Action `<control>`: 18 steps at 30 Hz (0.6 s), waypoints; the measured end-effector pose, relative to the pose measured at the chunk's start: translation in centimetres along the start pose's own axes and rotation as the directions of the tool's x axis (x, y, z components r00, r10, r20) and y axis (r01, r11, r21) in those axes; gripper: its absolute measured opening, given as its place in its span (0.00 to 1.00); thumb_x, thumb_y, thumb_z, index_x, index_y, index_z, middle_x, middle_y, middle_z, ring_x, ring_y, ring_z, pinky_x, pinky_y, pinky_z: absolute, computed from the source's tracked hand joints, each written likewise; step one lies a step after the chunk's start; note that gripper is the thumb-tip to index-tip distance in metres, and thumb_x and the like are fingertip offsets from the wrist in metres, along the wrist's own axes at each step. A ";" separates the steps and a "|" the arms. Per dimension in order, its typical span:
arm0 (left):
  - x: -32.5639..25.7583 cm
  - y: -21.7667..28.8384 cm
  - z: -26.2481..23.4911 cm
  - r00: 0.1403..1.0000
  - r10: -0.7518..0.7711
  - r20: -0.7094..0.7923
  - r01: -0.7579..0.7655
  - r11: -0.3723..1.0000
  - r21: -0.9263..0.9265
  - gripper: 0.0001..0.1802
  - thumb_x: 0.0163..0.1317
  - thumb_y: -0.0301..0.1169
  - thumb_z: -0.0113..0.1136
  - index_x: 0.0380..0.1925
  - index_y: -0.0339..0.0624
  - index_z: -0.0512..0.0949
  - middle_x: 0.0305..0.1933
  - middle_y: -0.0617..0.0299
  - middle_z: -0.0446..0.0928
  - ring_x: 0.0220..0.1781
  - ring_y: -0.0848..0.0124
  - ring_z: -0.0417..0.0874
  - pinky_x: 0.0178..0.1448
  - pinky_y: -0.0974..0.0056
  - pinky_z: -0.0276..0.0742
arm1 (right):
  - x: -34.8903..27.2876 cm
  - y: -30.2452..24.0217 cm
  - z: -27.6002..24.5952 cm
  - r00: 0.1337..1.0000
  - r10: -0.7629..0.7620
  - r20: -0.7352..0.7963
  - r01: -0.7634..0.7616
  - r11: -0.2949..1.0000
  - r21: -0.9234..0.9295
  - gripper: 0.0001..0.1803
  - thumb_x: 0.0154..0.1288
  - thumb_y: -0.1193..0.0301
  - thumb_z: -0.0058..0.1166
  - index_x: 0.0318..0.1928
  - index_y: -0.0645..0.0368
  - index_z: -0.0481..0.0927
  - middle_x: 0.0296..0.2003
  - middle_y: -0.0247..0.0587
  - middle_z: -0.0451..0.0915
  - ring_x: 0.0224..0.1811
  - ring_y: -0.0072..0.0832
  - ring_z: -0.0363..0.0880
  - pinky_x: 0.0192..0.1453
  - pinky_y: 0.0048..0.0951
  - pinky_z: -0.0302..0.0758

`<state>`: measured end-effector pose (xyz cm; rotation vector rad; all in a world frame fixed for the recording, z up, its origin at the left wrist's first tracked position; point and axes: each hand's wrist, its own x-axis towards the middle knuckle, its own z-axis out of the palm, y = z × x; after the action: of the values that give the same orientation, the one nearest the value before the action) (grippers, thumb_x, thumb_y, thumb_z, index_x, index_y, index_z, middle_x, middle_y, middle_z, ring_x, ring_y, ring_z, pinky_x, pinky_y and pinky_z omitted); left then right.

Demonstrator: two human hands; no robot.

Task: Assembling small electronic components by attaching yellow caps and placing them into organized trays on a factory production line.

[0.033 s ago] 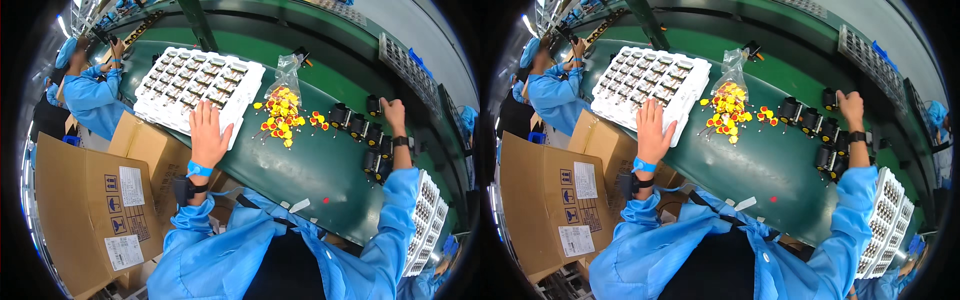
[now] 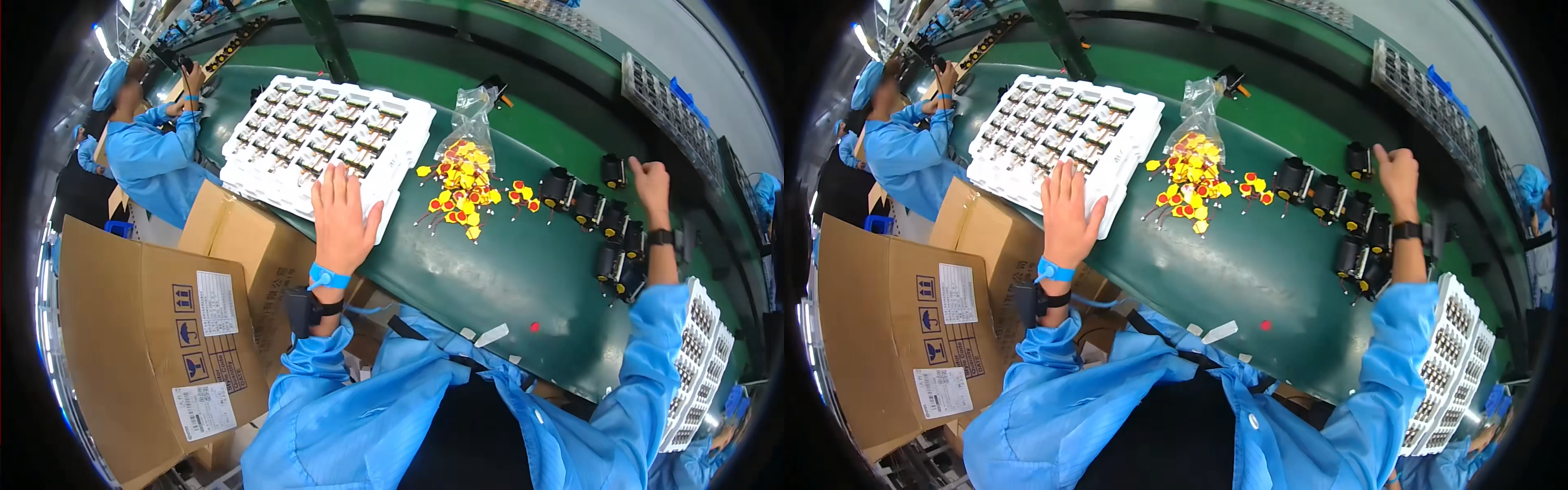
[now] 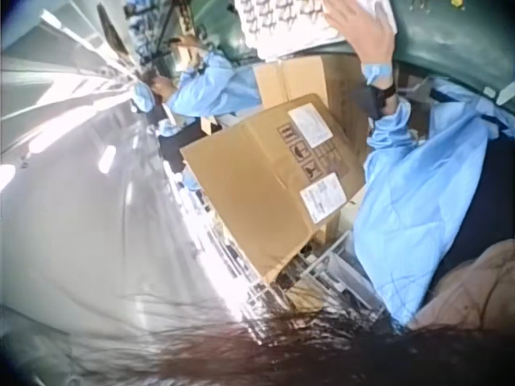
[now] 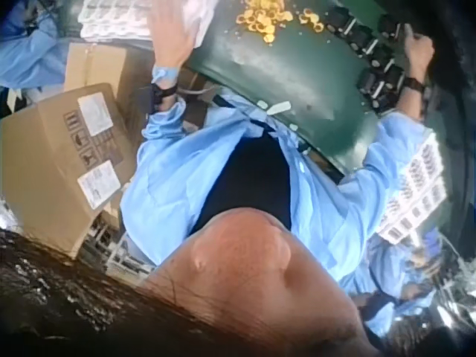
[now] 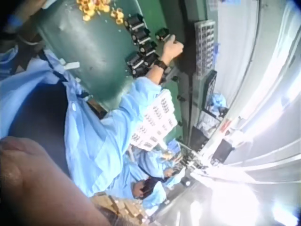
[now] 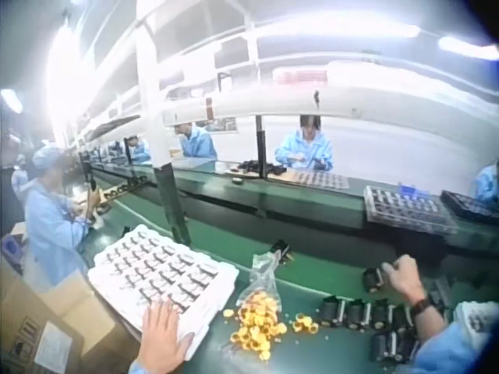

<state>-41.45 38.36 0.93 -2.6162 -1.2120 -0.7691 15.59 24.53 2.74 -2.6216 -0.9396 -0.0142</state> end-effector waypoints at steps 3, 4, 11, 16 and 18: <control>-0.6 0.1 -0.7 0.999 -0.037 0.035 0.037 0.999 0.019 0.27 0.68 0.39 0.60 0.56 0.26 0.71 0.66 0.35 0.69 0.74 0.39 0.62 0.74 0.39 0.56 | -8.7 -4.0 -6.1 0.917 -0.333 -0.221 0.378 0.902 0.209 0.15 0.69 0.65 0.59 0.39 0.69 0.84 0.40 0.56 0.86 0.52 0.48 0.84 0.58 0.37 0.76; -0.4 0.1 -1.1 0.995 -0.065 0.069 0.064 0.998 0.020 0.25 0.68 0.38 0.60 0.54 0.26 0.72 0.64 0.35 0.71 0.73 0.38 0.63 0.74 0.40 0.57 | -11.5 -4.0 -7.2 0.815 -0.466 -0.346 0.552 0.806 0.213 0.13 0.69 0.70 0.58 0.41 0.70 0.83 0.40 0.57 0.86 0.52 0.46 0.85 0.58 0.36 0.76; 5.9 -3.6 -1.7 0.979 0.191 0.073 -0.182 0.977 -0.110 0.24 0.56 0.20 0.59 0.57 0.38 0.77 0.63 0.34 0.71 0.72 0.38 0.65 0.72 0.42 0.64 | -30.6 -4.0 -10.3 0.929 -0.362 -0.076 0.361 0.844 0.397 0.02 0.64 0.80 0.58 0.36 0.67 0.81 0.28 0.47 0.82 0.28 0.34 0.81 0.37 0.29 0.76; 7.8 -5.2 -0.1 0.934 0.278 0.225 -0.276 0.960 -0.038 0.27 0.47 0.10 0.57 0.50 0.37 0.81 0.62 0.38 0.73 0.76 0.41 0.61 0.74 0.44 0.63 | -35.2 -1.8 -2.5 0.978 -0.191 0.085 0.118 0.839 0.531 0.03 0.64 0.78 0.60 0.37 0.65 0.82 0.23 0.44 0.78 0.19 0.29 0.75 0.26 0.29 0.70; 8.3 -4.8 0.0 0.921 0.311 0.235 -0.316 0.949 -0.017 0.24 0.46 0.10 0.58 0.47 0.35 0.82 0.62 0.42 0.74 0.76 0.43 0.62 0.73 0.45 0.64 | -36.4 -1.5 -1.2 0.979 -0.185 0.088 0.104 0.821 0.561 0.02 0.64 0.79 0.60 0.36 0.65 0.82 0.22 0.44 0.77 0.19 0.29 0.73 0.26 0.29 0.69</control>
<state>-40.53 47.09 4.81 -2.8440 -0.8050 -0.3944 -13.58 2.82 -0.29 -2.0256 -1.0062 0.3574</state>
